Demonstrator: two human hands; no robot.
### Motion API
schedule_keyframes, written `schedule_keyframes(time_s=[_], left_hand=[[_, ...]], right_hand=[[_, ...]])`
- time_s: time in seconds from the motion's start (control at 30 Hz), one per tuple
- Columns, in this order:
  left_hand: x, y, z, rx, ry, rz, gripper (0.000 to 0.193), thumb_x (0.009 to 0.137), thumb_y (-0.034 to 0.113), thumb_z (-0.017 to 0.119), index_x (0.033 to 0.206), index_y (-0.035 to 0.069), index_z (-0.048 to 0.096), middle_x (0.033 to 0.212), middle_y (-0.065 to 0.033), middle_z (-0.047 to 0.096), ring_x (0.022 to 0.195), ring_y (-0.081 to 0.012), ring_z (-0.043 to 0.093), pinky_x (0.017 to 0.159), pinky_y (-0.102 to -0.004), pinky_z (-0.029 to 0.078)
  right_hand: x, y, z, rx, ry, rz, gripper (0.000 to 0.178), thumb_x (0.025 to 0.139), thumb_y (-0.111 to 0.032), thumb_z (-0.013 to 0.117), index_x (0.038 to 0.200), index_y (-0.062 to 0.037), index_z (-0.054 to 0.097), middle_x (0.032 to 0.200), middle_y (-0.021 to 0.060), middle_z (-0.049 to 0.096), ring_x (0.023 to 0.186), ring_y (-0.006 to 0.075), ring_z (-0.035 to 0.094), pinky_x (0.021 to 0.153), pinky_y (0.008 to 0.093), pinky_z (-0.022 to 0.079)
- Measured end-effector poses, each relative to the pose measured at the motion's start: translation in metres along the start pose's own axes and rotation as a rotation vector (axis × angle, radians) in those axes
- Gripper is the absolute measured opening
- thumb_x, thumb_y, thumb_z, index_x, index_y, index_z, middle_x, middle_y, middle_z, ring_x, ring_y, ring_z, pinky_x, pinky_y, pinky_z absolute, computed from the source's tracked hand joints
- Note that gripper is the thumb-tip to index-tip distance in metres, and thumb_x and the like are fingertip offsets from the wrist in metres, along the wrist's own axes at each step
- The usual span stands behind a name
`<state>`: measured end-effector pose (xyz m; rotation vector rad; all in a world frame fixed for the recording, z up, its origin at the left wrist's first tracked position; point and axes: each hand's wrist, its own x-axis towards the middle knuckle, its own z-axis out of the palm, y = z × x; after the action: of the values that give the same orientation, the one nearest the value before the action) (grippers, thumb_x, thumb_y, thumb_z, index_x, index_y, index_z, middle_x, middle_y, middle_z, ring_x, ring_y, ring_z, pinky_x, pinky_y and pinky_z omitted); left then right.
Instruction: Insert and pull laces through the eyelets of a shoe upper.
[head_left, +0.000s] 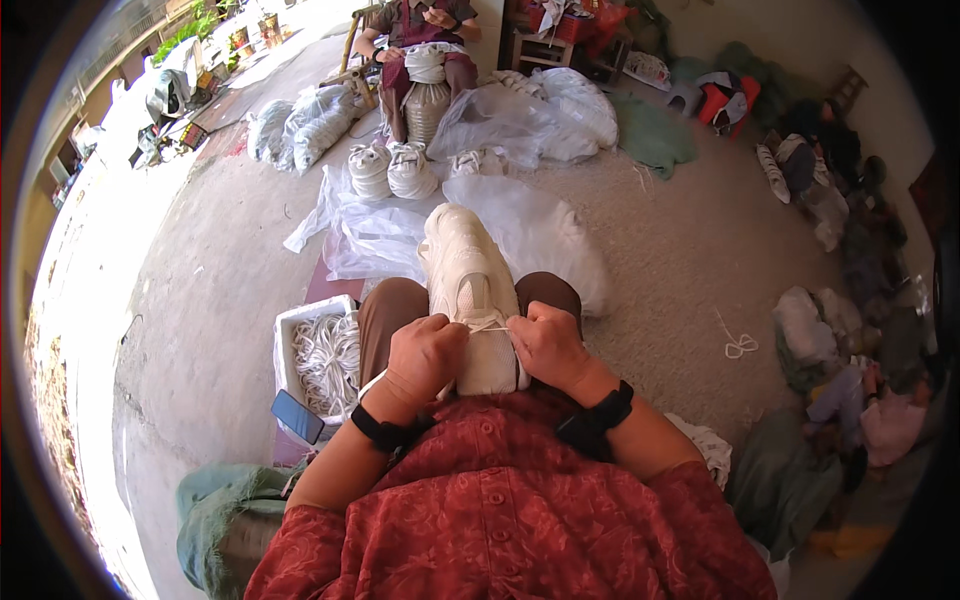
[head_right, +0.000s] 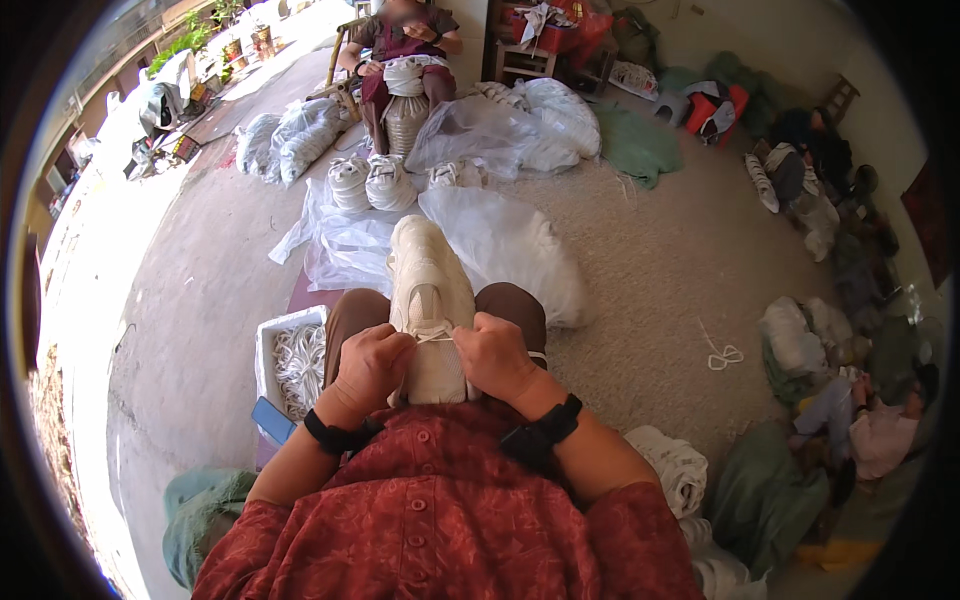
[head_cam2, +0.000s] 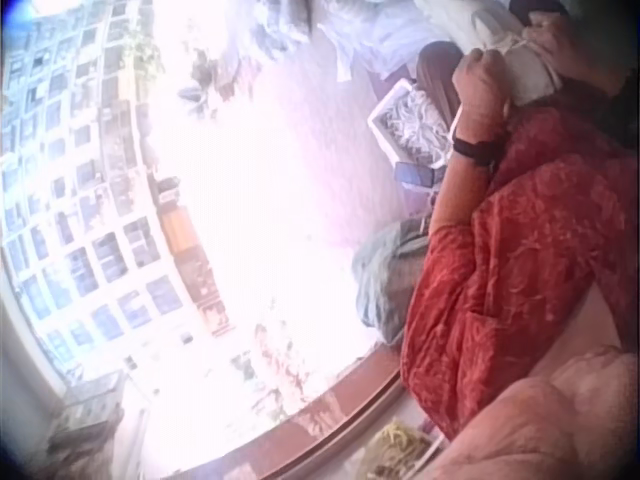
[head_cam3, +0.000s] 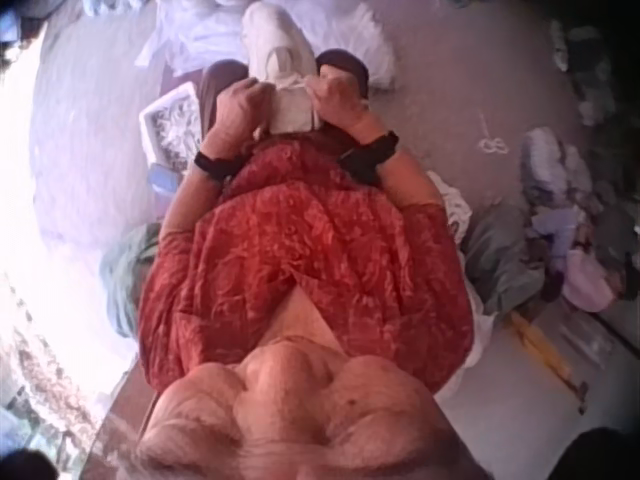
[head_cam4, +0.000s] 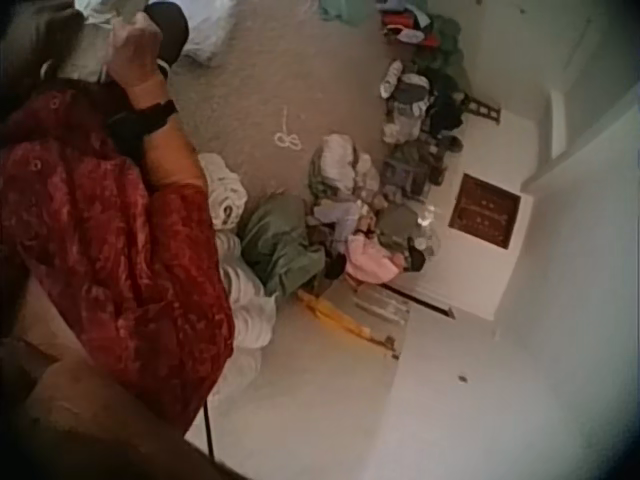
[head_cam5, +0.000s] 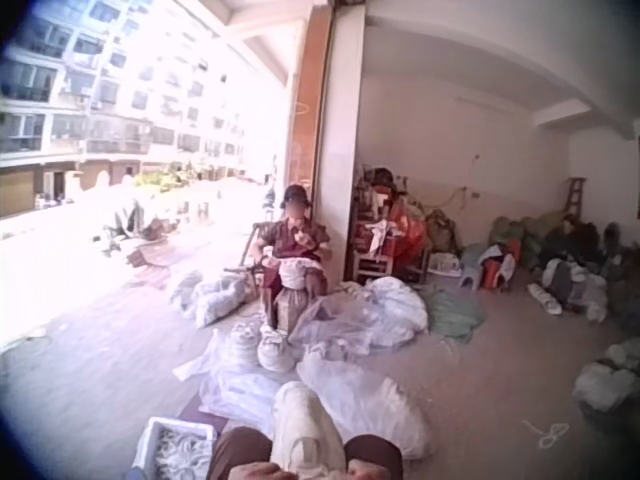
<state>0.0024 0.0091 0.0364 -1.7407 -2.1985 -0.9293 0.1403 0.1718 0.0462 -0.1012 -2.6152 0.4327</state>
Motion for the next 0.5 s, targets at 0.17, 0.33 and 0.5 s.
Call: schedule_keyframes(time_s=[0.17,0.33,0.5], left_hand=[[-0.003,-0.002,-0.008,0.106,-0.085,0.053,0.004,0.067,0.008,0.058,0.070,0.010,0.057,0.067,-0.0052,0.053,0.065,-0.0254,0.057,0.056,-0.0369,0.047],[-0.006,-0.002,-0.011,0.109,-0.125,0.050,0.004,0.067,0.008,0.058,0.071,0.010,0.057,0.067,-0.0047,0.053,0.067,-0.0257,0.057,0.057,-0.0360,0.047],[-0.020,-0.012,-0.024,-0.043,-0.142,0.053,0.010,0.069,0.001,0.060,0.077,0.007,0.062,0.072,-0.0089,0.058,0.067,-0.0268,0.060,0.059,-0.0336,0.049]], right_hand=[[-0.012,0.021,0.020,0.138,0.090,-0.224,0.006,0.073,-0.007,0.055,0.079,-0.0068,0.055,0.067,0.0127,0.054,0.061,0.0293,0.058,0.051,0.0374,0.046],[-0.028,0.029,0.022,0.053,-0.102,-0.164,0.012,0.073,-0.007,0.054,0.085,-0.0080,0.056,0.065,0.0106,0.052,0.059,0.0275,0.057,0.047,0.0362,0.045],[-0.037,0.022,-0.009,-0.059,0.000,-0.129,0.007,0.075,-0.007,0.055,0.081,-0.0092,0.057,0.060,0.0103,0.047,0.057,0.0264,0.056,0.047,0.0357,0.045]])
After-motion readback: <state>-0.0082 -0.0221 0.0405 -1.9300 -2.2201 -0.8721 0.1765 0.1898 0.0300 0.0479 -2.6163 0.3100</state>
